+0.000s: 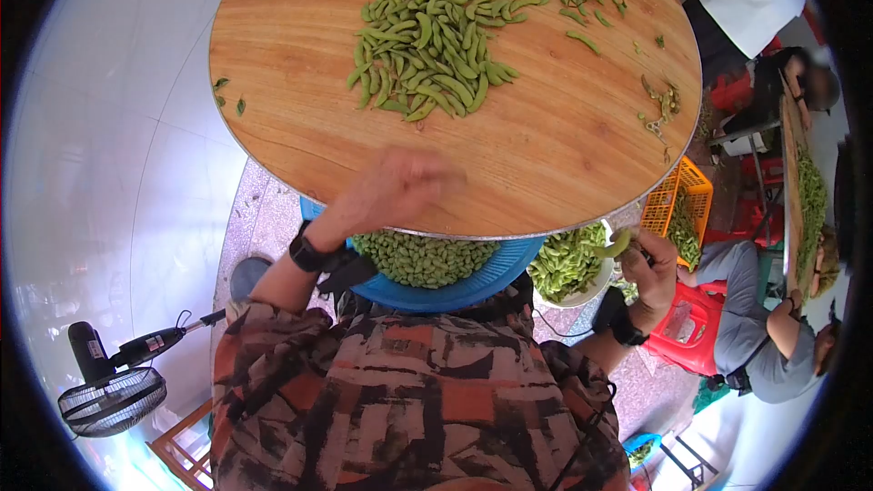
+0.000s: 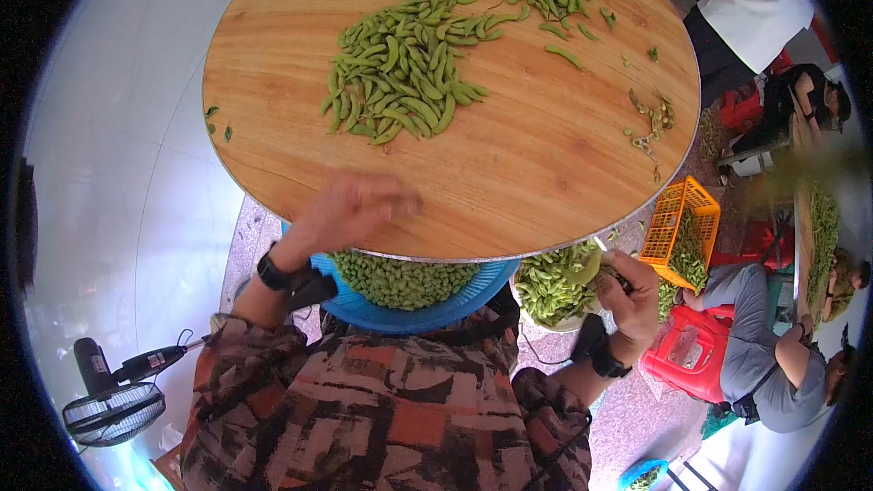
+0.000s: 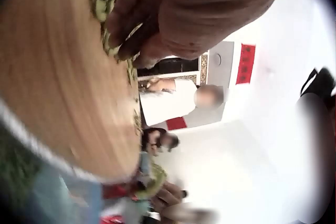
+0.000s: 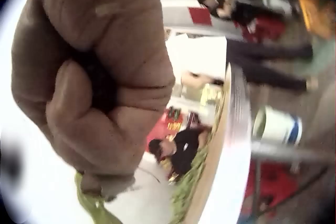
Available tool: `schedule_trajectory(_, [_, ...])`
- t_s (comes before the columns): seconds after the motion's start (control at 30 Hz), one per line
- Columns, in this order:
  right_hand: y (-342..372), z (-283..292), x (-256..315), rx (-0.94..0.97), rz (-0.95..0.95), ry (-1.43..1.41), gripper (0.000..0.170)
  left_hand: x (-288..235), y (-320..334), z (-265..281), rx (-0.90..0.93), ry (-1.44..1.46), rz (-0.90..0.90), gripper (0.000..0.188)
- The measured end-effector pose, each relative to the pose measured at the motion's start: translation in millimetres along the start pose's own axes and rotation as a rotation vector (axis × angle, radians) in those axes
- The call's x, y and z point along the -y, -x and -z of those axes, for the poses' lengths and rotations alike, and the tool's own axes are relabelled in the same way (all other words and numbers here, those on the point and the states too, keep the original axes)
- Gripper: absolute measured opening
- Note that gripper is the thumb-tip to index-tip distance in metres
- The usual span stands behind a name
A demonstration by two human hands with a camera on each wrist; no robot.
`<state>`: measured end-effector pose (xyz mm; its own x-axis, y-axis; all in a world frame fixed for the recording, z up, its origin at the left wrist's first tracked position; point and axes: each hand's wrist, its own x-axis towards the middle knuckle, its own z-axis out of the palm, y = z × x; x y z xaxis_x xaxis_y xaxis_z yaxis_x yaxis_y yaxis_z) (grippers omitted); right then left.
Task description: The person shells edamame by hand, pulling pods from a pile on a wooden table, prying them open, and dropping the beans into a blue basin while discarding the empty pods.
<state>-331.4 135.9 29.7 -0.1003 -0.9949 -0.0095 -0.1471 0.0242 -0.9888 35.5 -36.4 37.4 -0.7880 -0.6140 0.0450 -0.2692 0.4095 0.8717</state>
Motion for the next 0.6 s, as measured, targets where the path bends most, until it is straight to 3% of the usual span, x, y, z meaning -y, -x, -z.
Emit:
schedule_trajectory(0.03, [4.1,8.2,1.6,-0.002,-0.079,0.315,0.026,4.6,-11.6,9.2,-0.194,-0.377,-0.078,0.020])
schedule_trajectory(0.07, [4.7,13.0,-0.6,-0.005,-0.075,0.319,0.026,9.1,-26.1,16.9,-0.197,-0.377,-0.085,0.020])
schedule_trajectory(0.13, [3.8,17.9,-5.1,-0.043,-0.250,0.693,0.025,19.0,-56.7,28.2,-0.378,-0.728,-0.186,0.028])
schedule_trajectory(0.27, [-4.4,0.3,6.7,-0.074,-0.228,0.539,0.025,41.6,-80.4,31.7,-0.341,-0.763,-0.184,0.028])
schedule_trajectory(0.4, [-27.9,-35.4,24.4,-0.093,-0.074,0.290,0.023,44.9,-81.3,34.4,-0.352,-0.591,-0.118,0.029])
schedule_trajectory(0.47, [-44.7,-64.1,27.4,-0.134,-0.083,0.213,0.023,39.6,-80.0,35.4,-0.377,-0.503,-0.109,0.029])
schedule_trajectory(0.57, [-66.2,-106.9,21.3,-0.170,-0.070,-0.002,0.024,17.4,-67.7,24.1,-0.441,-0.254,-0.068,0.025])
schedule_trajectory(0.6, [-71.2,-120.4,19.8,-0.159,-0.047,-0.138,0.025,14.2,-61.1,15.7,-0.410,0.022,0.029,0.020])
